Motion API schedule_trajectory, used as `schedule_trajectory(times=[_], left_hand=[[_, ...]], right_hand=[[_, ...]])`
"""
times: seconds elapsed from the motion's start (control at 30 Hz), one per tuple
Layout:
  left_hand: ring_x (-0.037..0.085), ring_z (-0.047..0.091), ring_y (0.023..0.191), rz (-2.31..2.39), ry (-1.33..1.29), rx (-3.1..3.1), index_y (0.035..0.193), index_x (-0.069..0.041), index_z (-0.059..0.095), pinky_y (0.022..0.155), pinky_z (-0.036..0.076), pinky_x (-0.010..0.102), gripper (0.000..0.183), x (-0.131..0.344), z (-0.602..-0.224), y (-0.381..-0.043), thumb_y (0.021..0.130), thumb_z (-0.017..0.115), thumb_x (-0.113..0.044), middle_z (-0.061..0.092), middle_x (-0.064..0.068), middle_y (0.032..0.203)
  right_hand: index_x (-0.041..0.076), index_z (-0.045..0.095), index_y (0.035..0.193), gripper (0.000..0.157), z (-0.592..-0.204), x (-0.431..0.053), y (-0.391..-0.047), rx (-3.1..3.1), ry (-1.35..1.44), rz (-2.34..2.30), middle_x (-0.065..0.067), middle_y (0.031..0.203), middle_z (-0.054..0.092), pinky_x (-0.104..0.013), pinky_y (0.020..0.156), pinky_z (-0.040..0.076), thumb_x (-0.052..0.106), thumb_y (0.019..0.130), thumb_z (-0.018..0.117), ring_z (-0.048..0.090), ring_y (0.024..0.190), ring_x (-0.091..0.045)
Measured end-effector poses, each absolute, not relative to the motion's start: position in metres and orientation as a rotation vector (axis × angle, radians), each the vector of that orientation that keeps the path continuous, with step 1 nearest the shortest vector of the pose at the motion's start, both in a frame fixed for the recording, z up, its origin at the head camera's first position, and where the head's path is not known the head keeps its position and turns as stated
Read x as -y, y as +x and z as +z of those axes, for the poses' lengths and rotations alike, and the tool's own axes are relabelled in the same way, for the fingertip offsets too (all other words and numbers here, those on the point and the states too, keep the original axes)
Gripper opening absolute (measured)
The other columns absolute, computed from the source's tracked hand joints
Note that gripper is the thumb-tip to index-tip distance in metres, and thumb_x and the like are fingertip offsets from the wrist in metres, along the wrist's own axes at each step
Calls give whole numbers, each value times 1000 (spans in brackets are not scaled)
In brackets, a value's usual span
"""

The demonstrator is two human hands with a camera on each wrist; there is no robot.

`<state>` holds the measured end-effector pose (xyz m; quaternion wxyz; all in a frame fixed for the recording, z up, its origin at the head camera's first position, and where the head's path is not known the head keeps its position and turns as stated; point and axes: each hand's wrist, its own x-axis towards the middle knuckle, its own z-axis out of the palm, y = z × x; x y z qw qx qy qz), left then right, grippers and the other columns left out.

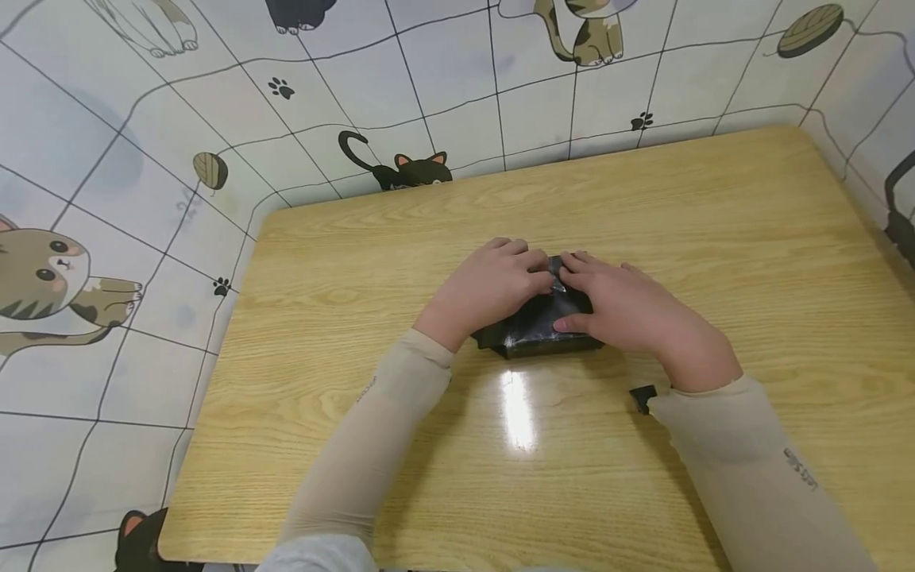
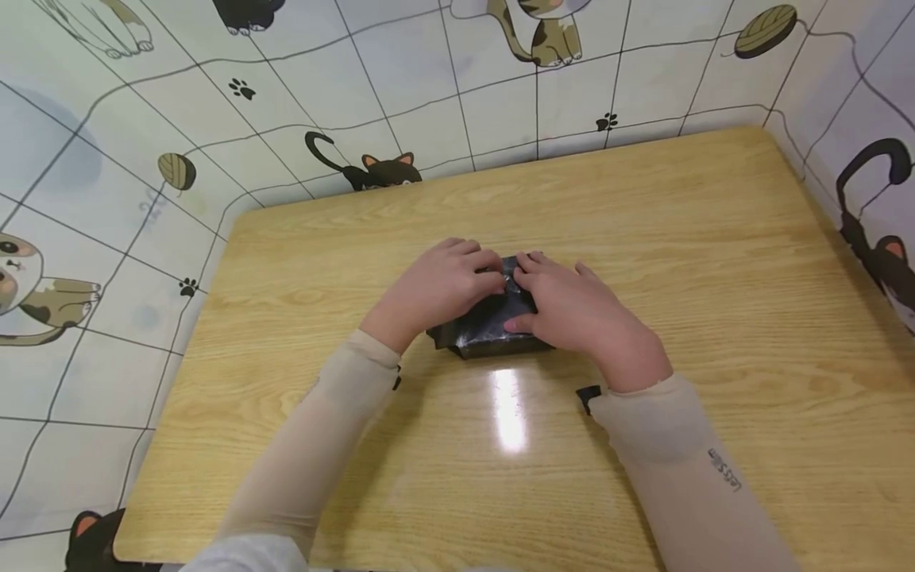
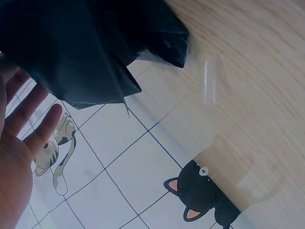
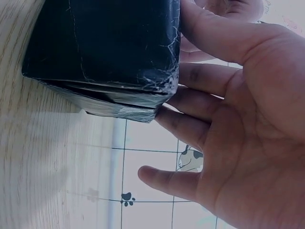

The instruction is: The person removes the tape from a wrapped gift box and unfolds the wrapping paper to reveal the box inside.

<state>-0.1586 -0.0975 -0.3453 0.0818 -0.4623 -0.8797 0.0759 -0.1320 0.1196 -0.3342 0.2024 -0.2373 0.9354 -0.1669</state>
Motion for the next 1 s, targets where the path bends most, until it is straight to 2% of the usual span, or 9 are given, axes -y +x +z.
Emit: schedule_trajectory(times=[0.37,0.6,0.7,0.87,1.0], left_hand=[[19,66,117,211,-1371,2691,130,-22,74,110,54,39,25,96,-346,-161,112,56,-22,72,-5,132],[15,65,124,-34,-1354,2817,126,-26,77,115,50,43,26,92,-344,-158,109,62,-38,73,-7,132],[16,64,126,-65,-1315,2839,126,-28,77,114,50,45,25,87,-345,-156,108,63,-39,72,-8,132],[17,65,125,-20,-1230,2848,128,-30,77,113,50,47,26,81,-347,-154,109,62,-40,72,-9,131],[18,66,126,140,-1234,2772,130,-26,75,115,50,50,28,79,-347,-149,111,58,-37,72,-8,133]], right_hand=[[2,37,164,86,-337,-119,-131,-2604,-670,-487,-24,175,23,-80,121,22,44,100,75,24,162,-47],[3,34,166,86,-337,-123,-131,-2602,-675,-505,-25,175,23,-81,119,23,45,101,73,23,162,-48],[4,34,166,86,-337,-124,-131,-2601,-678,-518,-25,175,23,-82,119,22,45,101,73,23,162,-47],[5,34,166,87,-337,-124,-132,-2594,-673,-533,-25,175,22,-83,119,20,45,100,73,22,163,-47],[4,34,166,87,-337,-124,-131,-2597,-671,-534,-24,175,23,-82,119,20,44,100,74,21,163,-47]])
